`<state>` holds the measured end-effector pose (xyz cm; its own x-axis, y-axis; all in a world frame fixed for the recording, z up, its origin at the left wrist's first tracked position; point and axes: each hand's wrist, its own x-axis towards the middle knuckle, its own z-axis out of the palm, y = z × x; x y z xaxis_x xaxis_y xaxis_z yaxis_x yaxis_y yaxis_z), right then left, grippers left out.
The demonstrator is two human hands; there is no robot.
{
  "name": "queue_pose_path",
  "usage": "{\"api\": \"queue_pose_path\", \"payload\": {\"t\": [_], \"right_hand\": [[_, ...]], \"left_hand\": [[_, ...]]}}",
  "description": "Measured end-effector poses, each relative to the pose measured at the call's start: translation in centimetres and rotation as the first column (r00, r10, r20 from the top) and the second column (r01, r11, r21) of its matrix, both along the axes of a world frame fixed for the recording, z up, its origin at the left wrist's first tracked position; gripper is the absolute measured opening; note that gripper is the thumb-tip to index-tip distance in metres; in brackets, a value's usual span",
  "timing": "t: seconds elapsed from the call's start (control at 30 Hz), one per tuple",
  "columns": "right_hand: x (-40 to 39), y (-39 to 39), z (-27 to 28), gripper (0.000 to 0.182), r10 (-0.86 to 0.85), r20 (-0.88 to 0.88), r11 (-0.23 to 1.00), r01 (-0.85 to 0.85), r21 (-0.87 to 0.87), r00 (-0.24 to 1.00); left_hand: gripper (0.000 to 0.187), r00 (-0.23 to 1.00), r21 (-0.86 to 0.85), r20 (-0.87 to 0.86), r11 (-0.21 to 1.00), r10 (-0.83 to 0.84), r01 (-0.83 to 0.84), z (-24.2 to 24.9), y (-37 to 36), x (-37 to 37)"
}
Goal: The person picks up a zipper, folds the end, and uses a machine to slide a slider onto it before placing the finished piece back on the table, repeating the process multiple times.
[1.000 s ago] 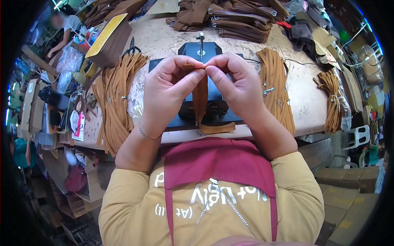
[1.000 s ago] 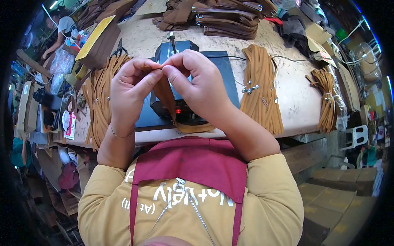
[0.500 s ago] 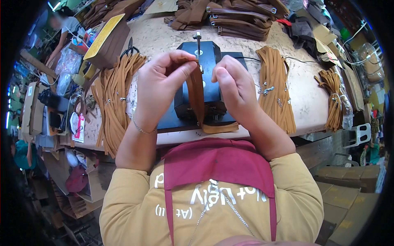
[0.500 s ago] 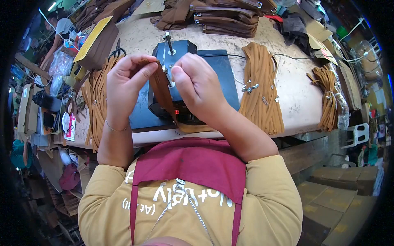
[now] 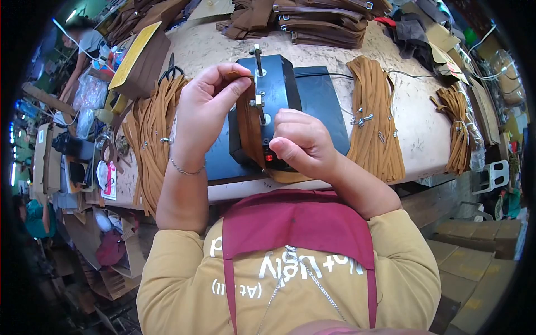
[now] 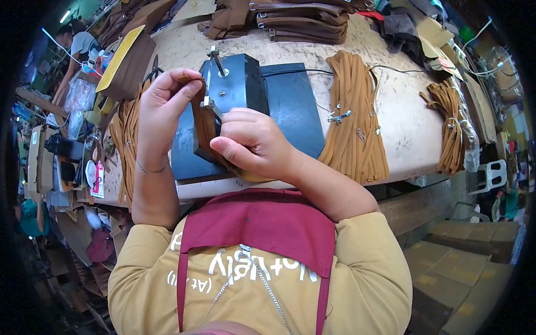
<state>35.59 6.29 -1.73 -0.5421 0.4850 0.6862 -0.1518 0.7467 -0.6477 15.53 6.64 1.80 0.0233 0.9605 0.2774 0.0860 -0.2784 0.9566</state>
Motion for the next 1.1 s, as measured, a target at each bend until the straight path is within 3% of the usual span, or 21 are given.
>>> {"api": "queue_pose_path", "payload": {"t": [0.27,0.37,0.43,0.47,0.5,0.53,0.57,0.8,0.9,0.97,1.1], "right_hand": [[0.2,0.1,0.3,0.030,0.002,0.012,1.000,-0.002,0.013,1.000],[0.4,0.1,1.1,0.029,0.077,0.063,0.996,-0.073,-0.056,0.995],[0.1,-0.3,2.2,0.018,-0.161,-0.015,0.987,0.162,0.023,0.987],[-0.1,-0.2,2.6,0.018,-0.162,-0.014,0.986,0.163,0.025,0.987],[-0.7,0.1,3.1,0.014,-0.296,-0.076,0.944,0.303,0.128,0.952],[-1.1,0.4,3.4,0.015,-0.414,-0.151,0.872,0.439,0.219,0.898],[-1.3,0.4,3.5,0.022,-0.437,-0.130,0.859,0.456,0.234,0.890],[-2.2,-0.6,3.6,0.019,-0.436,-0.111,0.862,0.450,0.231,0.893],[-2.0,-1.3,3.8,0.020,-0.439,-0.026,0.890,0.438,0.129,0.898],[-2.0,-1.4,3.6,0.021,-0.361,-0.104,0.918,0.334,-0.212,0.927],[-2.2,-1.1,3.9,0.021,-0.379,-0.146,0.925,0.377,-0.045,0.914]], "left_hand": [[0.015,1.000,-0.002,0.029,1.000,-0.004,0.004,0.3,0.1,0.1],[0.016,0.999,0.017,0.032,1.000,0.020,-0.020,0.7,-0.6,-0.1],[0.016,0.997,0.057,0.063,0.997,0.039,-0.043,1.1,-1.4,-0.1],[0.016,0.997,0.059,0.065,0.997,0.038,-0.042,1.4,-1.9,0.1],[0.015,0.995,0.065,0.068,0.995,0.068,-0.073,1.7,-2.6,0.3],[0.014,0.993,0.070,0.071,0.992,0.099,-0.104,2.0,-3.2,0.5],[0.014,0.993,0.071,0.070,0.992,0.099,-0.104,2.1,-3.6,0.8],[0.014,0.982,0.074,0.187,0.997,0.017,-0.031,2.0,-4.9,1.0],[0.014,0.976,0.077,0.216,0.996,0.020,-0.037,1.9,-5.1,0.8],[0.014,0.967,0.101,0.252,0.993,0.032,-0.059,2.0,-5.1,0.8],[0.015,0.970,0.095,0.241,0.995,-0.005,-0.018,2.0,-5.3,1.0]]}}
